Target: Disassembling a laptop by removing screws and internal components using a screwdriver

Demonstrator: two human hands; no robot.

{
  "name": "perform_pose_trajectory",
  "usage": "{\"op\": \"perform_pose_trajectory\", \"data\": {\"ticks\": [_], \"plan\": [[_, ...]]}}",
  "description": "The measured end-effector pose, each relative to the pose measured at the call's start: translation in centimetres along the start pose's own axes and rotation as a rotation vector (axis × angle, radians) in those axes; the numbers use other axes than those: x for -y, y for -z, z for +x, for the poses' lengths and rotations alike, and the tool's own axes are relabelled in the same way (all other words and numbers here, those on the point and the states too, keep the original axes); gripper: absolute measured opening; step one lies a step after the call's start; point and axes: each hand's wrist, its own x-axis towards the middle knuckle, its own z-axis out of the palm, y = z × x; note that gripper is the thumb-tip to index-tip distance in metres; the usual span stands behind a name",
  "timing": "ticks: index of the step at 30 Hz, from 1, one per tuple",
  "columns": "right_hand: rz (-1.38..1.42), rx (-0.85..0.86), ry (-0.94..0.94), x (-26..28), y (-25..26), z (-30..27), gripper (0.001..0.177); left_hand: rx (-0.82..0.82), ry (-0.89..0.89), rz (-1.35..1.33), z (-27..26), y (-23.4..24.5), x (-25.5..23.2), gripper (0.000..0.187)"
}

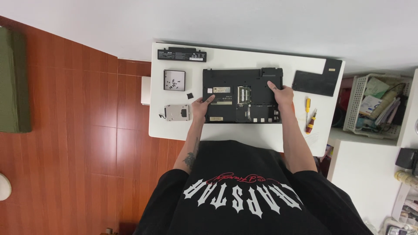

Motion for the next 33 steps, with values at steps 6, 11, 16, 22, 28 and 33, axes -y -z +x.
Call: {"op": "perform_pose_trajectory", "data": {"ticks": [6, 11, 16, 22, 28, 33], "plan": [[0.177, 0.0, -0.027, 0.2, 0.4, -0.1, 0.082, 0.375, 0.06, -0.269, -8.3, -0.2, -6.8, 0.053], [0.229, 0.01, -0.03, -0.1, 0.8, 0.4, 0.084, 0.428, 0.138, -0.279, -7.2, 0.5, -5.6, 0.054], [0.276, -0.001, -0.014, -0.4, 1.4, 1.4, 0.087, 0.415, 0.118, -0.229, -1.9, 1.4, -1.4, 0.045], [0.209, 0.026, -0.005, -0.1, 1.3, 1.3, 0.089, 0.253, 0.097, -0.308, -9.2, -1.2, -7.6, 0.049], [0.05, 0.012, 0.087, -2.6, 0.6, 4.0, 0.076, 0.389, 0.214, -0.243, -15.0, -1.6, -9.2, 0.073], [0.016, -0.083, 0.122, -2.3, 0.5, 3.4, 0.072, 0.319, 0.219, -0.157, -10.9, -1.2, -5.8, 0.071]]}}
